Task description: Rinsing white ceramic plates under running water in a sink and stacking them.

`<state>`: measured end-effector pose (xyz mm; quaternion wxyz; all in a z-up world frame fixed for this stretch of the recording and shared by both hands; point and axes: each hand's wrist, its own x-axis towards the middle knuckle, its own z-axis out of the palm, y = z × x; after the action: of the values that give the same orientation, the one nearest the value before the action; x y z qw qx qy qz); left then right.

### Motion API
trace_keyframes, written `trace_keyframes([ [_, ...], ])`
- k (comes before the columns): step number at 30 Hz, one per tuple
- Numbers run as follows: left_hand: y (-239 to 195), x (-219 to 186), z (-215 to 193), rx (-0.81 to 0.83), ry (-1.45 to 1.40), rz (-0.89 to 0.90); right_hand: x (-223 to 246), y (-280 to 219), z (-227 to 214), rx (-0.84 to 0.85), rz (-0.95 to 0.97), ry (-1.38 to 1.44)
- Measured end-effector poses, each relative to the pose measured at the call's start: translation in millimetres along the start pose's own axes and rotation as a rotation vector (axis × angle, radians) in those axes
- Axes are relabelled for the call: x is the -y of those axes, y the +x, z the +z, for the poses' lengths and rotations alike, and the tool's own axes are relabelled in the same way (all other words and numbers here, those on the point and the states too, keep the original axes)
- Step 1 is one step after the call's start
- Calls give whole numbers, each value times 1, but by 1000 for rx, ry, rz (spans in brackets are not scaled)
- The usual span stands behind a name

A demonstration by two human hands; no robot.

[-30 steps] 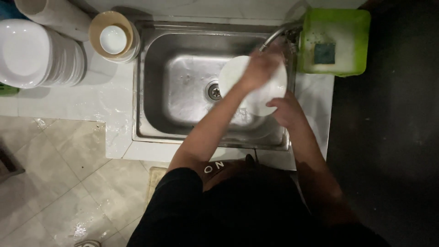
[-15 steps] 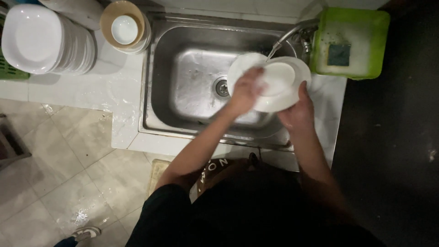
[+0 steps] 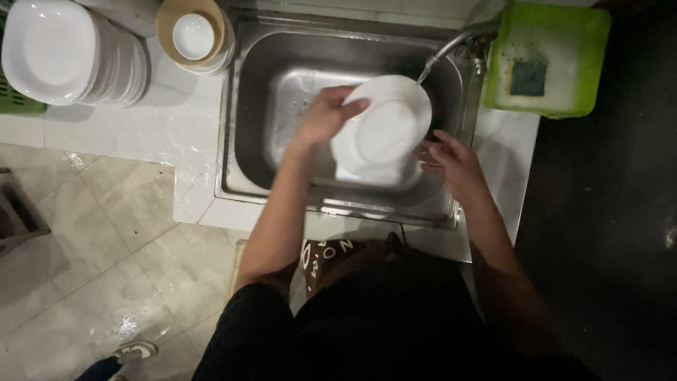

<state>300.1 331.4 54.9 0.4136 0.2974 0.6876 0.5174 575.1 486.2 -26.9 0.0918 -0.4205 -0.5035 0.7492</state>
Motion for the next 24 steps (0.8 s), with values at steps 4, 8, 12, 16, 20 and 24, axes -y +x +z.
trace_keyframes([
  [4,6,48,-40,-161,454,144,-34,50,-8,-42,169,-173],
  [8,31,175,-48,-249,1075,-12,-29,61,42,-124,313,-530],
  [12,28,272,-33,-249,1480,372,-65,79,59,-403,135,-358],
  [16,32,305,-29,-215,1463,256,-69,74,60,-426,61,-328],
  [20,51,316,-30,-8,1422,-130,-59,67,60,-350,133,-361],
  [24,78,277,-7,-402,894,-238,-76,74,41,-398,120,-95],
])
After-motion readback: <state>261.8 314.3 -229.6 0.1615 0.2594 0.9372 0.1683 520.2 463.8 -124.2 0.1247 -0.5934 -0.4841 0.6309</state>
